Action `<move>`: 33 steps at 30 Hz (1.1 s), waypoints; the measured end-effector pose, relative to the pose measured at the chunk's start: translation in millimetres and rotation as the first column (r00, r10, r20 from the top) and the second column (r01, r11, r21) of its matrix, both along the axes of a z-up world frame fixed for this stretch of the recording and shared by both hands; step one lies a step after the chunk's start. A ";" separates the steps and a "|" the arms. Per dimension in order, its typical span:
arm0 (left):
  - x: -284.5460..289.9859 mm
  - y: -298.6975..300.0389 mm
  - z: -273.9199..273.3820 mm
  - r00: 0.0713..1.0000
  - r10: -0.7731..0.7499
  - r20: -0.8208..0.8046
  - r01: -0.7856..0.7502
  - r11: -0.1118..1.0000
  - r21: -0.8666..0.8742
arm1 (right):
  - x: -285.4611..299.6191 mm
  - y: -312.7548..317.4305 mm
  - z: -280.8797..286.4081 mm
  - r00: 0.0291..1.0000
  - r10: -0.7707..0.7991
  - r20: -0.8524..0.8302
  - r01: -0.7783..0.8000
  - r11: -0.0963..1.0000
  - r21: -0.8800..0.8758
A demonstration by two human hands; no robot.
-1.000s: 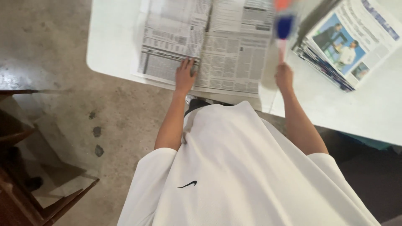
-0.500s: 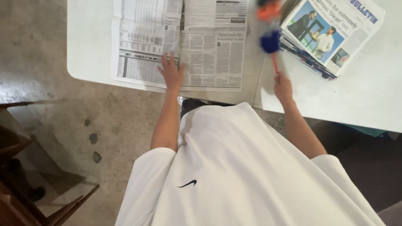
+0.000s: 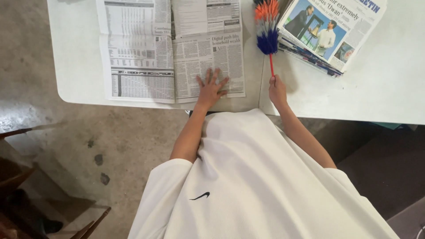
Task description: Dusting individual pages of newspapers with a feather duster on a table.
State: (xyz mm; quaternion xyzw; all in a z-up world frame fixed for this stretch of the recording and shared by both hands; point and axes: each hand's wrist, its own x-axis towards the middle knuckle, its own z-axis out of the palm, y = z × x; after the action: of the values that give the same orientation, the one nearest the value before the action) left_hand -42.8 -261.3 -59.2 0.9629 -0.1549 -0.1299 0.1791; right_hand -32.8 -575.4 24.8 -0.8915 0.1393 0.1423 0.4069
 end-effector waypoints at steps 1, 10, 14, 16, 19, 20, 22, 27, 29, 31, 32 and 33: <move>-3.0 -0.8 -4.5 1.000 0.001 -0.003 -0.001 1.000 0.000 | -2.0 0.2 -2.3 1.000 0.001 -0.003 -0.001 1.000 0.000; 1.6 4.4 -2.1 0.984 0.147 0.101 -0.120 0.965 -0.232 | 7.9 8.3 -17.0 0.999 -0.012 0.031 0.011 0.999 0.041; 9.1 19.0 22.4 0.968 0.191 -0.160 -0.247 0.830 -0.500 | 23.3 45.7 24.2 0.991 -0.127 -0.036 0.132 0.942 0.310; 10.2 24.5 38.5 0.957 0.197 -0.213 -0.284 0.782 -0.555 | 32.2 65.6 43.9 0.979 -0.177 -0.106 0.205 0.884 0.420; 12.4 31.9 59.7 0.974 0.140 -0.180 -0.216 0.820 -0.530 | 48.1 90.1 56.3 0.977 -0.101 -0.189 0.182 0.857 0.482; 11.1 34.2 70.3 0.979 0.122 -0.164 -0.191 0.831 -0.522 | 53.5 94.8 47.7 0.973 -0.066 -0.220 0.167 0.859 0.483; 11.2 37.3 84.6 0.983 0.106 -0.149 -0.168 0.844 -0.509 | 59.7 107.1 42.1 0.967 -0.027 -0.252 0.151 0.860 0.488; 20.3 33.8 138.7 0.972 0.218 0.087 -0.100 0.720 -0.687 | 62.7 129.9 41.5 0.984 -0.081 -0.160 0.150 0.859 0.489; 27.3 26.6 128.7 0.964 0.253 0.083 -0.130 0.720 -0.682 | 58.4 141.5 60.7 0.986 -0.083 -0.143 0.146 0.843 0.517; 35.9 19.4 124.9 0.955 0.284 0.088 -0.152 0.719 -0.678 | 56.8 147.8 73.1 0.989 -0.089 -0.117 0.139 0.827 0.545; 38.7 17.5 126.2 0.946 0.318 0.056 -0.197 0.706 -0.681 | 55.3 150.0 75.7 0.989 -0.103 -0.106 0.146 0.801 0.581; 41.7 15.4 127.6 0.936 0.351 0.024 -0.241 0.691 -0.682 | 54.0 152.2 78.4 0.988 -0.118 -0.096 0.152 0.774 0.615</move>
State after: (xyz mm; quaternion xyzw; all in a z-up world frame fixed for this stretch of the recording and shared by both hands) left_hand -1.2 -245.9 68.4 0.8530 -0.0467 0.0390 0.5183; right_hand 21.2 -423.2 103.2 -0.6917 0.1590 0.1739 0.6827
